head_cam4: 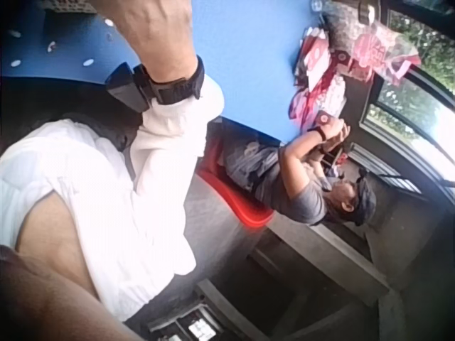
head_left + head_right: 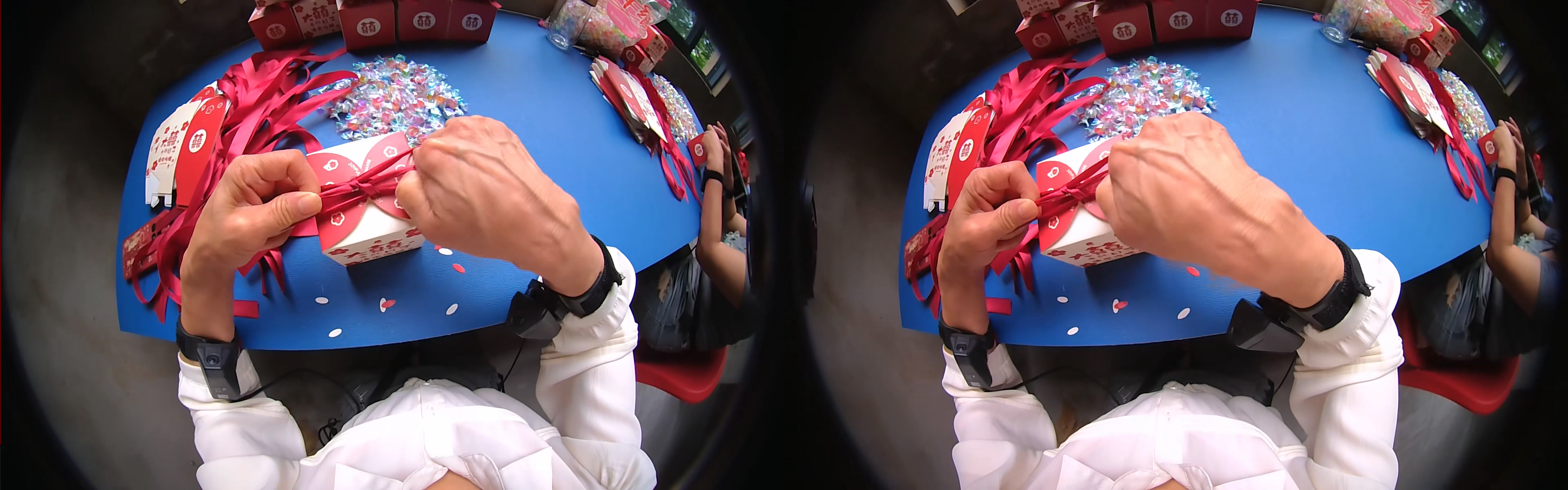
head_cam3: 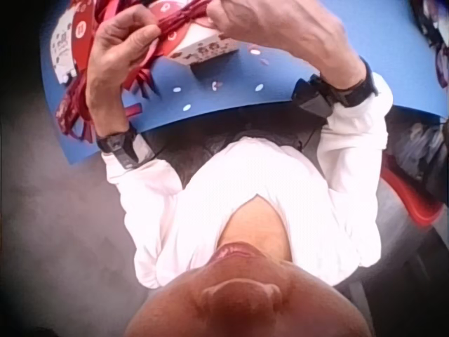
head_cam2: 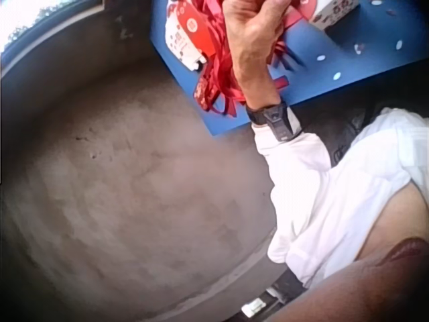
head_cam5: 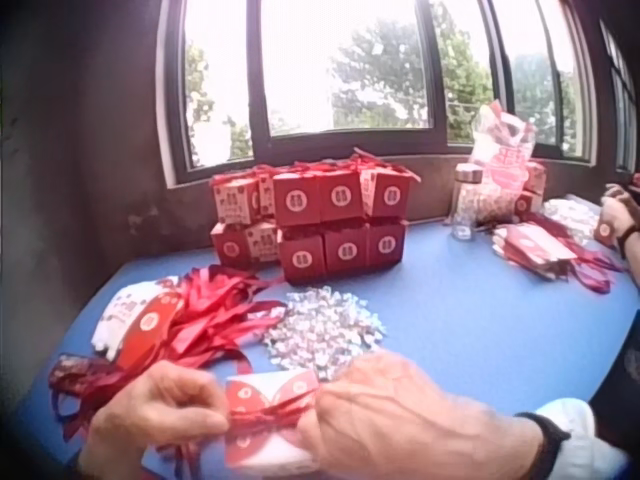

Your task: Folding cardboard flats into gift boxes, filling them with small decorative items, and tying them shut with pink ribbons.

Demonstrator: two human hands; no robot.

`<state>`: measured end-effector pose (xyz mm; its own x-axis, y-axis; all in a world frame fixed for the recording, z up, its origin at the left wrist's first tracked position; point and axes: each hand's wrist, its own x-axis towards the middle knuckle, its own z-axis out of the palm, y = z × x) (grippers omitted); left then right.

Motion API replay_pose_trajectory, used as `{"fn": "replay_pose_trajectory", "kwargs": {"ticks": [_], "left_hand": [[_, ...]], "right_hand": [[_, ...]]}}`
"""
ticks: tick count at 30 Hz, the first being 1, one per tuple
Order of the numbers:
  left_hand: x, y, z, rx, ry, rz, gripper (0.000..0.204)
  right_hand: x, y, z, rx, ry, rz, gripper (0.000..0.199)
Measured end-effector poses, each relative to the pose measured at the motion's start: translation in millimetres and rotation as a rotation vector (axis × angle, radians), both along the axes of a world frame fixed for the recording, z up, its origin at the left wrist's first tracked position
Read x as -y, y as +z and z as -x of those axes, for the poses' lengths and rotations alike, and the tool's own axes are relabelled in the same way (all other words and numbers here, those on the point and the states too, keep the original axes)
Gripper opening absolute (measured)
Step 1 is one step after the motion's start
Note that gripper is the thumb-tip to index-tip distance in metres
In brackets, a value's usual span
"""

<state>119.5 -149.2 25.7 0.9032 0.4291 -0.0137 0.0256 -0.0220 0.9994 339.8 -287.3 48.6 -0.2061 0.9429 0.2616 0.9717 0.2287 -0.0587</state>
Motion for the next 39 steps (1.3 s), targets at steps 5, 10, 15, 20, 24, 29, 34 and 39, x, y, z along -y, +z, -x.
{"fn": "replay_pose_trajectory", "kwargs": {"ticks": [5, 10, 15, 20, 24, 29, 34, 39], "left_hand": [[-6, -6, 0, 0.054, -0.029, 0.057, 0.018], [-16, -11, 5, 0.118, -0.074, 0.111, 0.018], [-22, -16, 5, 0.171, -0.117, 0.22, 0.019], [-28, -20, 10, 0.16, -0.127, 0.139, 0.02], [-32, -20, 10, 0.165, -0.149, 0.139, 0.02], [-33, -18, 11, 0.139, -0.115, 0.127, 0.021], [-36, -19, 14, 0.153, -0.152, 0.124, 0.023], [-39, -18, 17, 0.137, -0.165, 0.087, 0.024]], "right_hand": [[-6, 10, -7, -0.086, 0.005, 0.157, 0.037], [-12, -3, -9, -0.102, 0.058, 0.152, 0.037], [-12, -3, -12, -0.121, 0.06, 0.165, 0.037], [-17, -6, -13, -0.123, 0.025, 0.222, 0.038], [-19, -12, -18, -0.117, 0.067, 0.165, 0.039], [-21, -8, -17, -0.125, 0.033, 0.232, 0.039], [-25, -9, -19, -0.204, 0.098, 0.264, 0.031], [-26, -5, -17, -0.272, 0.043, 0.338, 0.032]]}}
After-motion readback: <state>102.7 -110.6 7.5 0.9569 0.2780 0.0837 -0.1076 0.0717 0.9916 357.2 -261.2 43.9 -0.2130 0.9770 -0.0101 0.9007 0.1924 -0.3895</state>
